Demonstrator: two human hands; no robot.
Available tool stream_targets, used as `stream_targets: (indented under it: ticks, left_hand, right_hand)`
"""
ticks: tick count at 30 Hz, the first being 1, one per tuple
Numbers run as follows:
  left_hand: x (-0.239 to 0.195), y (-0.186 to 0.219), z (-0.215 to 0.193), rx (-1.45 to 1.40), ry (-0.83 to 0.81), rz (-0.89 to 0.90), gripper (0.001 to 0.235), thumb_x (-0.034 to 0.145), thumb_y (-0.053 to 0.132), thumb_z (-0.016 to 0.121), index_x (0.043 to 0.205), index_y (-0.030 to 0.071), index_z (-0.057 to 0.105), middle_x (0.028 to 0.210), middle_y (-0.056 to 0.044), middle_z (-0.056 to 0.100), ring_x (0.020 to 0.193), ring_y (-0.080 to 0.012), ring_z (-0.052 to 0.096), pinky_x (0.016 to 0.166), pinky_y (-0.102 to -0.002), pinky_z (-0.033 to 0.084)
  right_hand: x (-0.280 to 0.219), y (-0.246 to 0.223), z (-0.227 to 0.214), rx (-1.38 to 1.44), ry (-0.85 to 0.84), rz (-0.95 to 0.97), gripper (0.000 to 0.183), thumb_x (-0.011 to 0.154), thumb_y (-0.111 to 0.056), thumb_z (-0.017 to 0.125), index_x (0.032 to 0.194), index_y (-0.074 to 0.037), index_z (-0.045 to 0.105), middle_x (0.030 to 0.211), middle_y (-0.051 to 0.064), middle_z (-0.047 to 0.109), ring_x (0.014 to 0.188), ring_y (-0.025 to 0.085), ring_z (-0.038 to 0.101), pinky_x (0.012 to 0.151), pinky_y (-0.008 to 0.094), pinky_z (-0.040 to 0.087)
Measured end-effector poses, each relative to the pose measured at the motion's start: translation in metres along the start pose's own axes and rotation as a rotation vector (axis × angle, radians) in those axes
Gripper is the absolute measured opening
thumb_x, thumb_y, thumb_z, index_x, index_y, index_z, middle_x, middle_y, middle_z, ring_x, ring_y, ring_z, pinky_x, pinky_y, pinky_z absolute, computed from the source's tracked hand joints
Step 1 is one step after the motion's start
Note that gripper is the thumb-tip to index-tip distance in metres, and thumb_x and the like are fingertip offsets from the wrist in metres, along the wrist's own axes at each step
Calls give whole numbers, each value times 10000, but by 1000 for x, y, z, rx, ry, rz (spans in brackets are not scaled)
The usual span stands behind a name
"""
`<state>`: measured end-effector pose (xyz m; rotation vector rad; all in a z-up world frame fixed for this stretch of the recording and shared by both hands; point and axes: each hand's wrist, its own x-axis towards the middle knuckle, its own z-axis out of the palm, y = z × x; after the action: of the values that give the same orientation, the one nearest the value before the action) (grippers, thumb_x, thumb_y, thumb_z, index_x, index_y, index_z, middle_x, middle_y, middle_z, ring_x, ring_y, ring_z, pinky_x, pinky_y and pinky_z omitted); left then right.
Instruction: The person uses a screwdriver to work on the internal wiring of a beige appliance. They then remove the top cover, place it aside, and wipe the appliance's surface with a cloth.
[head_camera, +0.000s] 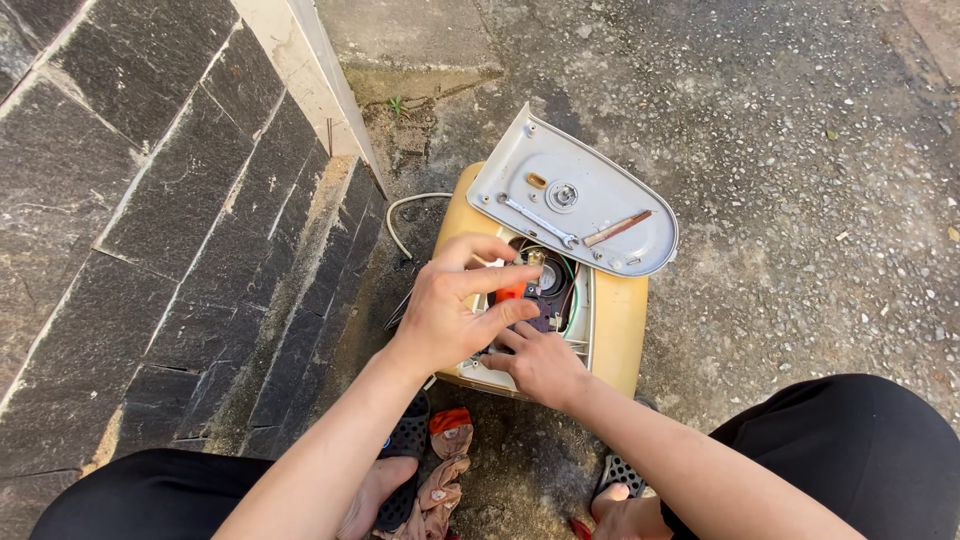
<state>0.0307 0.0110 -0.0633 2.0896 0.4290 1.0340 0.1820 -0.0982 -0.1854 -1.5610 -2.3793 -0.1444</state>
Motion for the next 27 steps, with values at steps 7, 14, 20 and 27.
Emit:
stream_targets:
  ticks: [7,14,20,27]
  left_hand:
    - [6,11,-13,83,14,-47,216,886,264,810,1103,274,809,1009,-6,747,910,-230,767,820,-349,609]
    - [-1,17,-6,37,13,-10,224,842,217,821,1065,232,811,1049,-36,781,996,-268,747,864,-394,598]
    - [8,20,-15,-5,-36,-88,212,812,196,848,1013,257,822,931,-35,793,931,-292,774,807,-393,612]
    - [8,19,-11,53,33,-4,201,849,201,808,1049,182,812,989,-65,795,964,-295,768,822,-388,607]
  right_hand:
    - [-6,2,20,20,-17,29,227,1013,-262,486,931,-330,687,945,-45,574,815,194,575,541,324,543]
    - [-9,3,26,2,5,46,213,996,-266,492,926,-354,673,965,-64,582,856,189,572,556,321,550]
    - [-9,3,23,47,1,63,233,996,-262,485,906,-349,682,949,-71,589,841,187,570,557,315,546]
    - [-9,5,20,79,10,53,248,1013,-261,458,906,-339,668,947,-81,596,838,177,571,579,305,550]
